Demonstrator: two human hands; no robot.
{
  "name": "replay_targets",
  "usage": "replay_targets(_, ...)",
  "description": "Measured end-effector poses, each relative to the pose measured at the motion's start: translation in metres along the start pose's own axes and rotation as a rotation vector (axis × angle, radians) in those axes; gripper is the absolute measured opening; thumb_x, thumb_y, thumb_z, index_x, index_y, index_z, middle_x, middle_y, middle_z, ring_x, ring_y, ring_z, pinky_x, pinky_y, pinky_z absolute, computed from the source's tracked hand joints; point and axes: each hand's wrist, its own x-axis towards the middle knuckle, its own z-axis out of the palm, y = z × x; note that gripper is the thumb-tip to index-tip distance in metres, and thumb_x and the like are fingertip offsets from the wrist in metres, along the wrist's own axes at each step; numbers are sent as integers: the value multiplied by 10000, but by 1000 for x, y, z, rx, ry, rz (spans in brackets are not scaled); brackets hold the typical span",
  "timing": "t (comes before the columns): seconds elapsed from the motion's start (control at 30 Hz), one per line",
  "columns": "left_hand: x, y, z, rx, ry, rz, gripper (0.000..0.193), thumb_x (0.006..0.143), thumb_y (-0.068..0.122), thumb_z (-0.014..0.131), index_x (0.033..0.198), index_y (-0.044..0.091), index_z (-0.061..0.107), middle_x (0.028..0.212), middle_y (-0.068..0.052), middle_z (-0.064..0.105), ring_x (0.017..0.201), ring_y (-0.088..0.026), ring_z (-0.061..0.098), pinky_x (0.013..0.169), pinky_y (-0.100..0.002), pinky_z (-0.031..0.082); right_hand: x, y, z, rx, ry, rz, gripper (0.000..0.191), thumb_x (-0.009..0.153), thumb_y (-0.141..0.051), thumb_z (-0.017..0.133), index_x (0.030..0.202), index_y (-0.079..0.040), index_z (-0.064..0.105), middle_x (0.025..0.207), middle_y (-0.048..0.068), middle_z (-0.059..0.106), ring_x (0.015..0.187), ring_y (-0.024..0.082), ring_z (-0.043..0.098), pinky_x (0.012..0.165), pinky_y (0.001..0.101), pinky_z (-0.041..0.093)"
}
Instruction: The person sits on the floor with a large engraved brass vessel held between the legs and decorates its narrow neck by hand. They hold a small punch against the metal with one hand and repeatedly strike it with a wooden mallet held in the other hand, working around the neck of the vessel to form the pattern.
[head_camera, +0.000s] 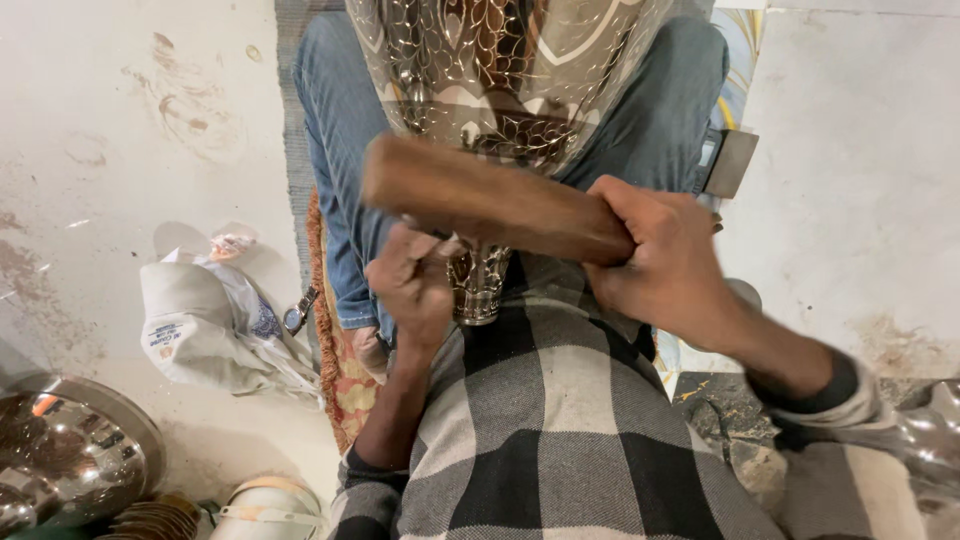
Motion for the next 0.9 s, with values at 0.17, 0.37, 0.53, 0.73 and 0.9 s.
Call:
replay_targets(0.17,5,14,-3,-413,5,-120,298,1004,-70,627,1294,-4,598,1045,-104,757,935,-198,751,849,-304,642,-38,27,91,799,170,233,226,911,-101,808,1061,-63,643,854,0,685,729,89,670,644,266,559)
replay_targets(0.37,11,15,13,5,-127,37,206,1012,-86,659,1214,-50,637,1109,-145,768,988,-216,791,833,-293,666,-78,47,118,751,213,261,383,846,-94,818,1183,-40,644,861,5,658,728,74,616,665,242,494)
replay_targets(0.53,9,11,17,-13,-119,90,162,1060,-88,580,1210,-45,622,1135,-137,752,1040,-188,779,856,-295,669,-70,50,99,562,304,224,291,853,-93,819,1090,-27,664,855,4,654,757,75,598,693,247,480)
replay_targets(0.73,13,5,24,211,-170,274,223,1021,-78,670,1228,7,661,1081,-105,769,964,-185,794,805,-288,656,-53,52,79,427,400,89,225,850,-90,820,998,-9,671,799,29,657,709,87,591,665,249,466)
replay_targets(0.9,20,0,19,404,-248,398,423,873,-150,578,1248,22,670,1154,-108,763,983,-225,793,854,-329,662,-44,51,59,202,402,109,256,791,-78,858,943,32,684,775,97,679,667,101,609,635,268,470)
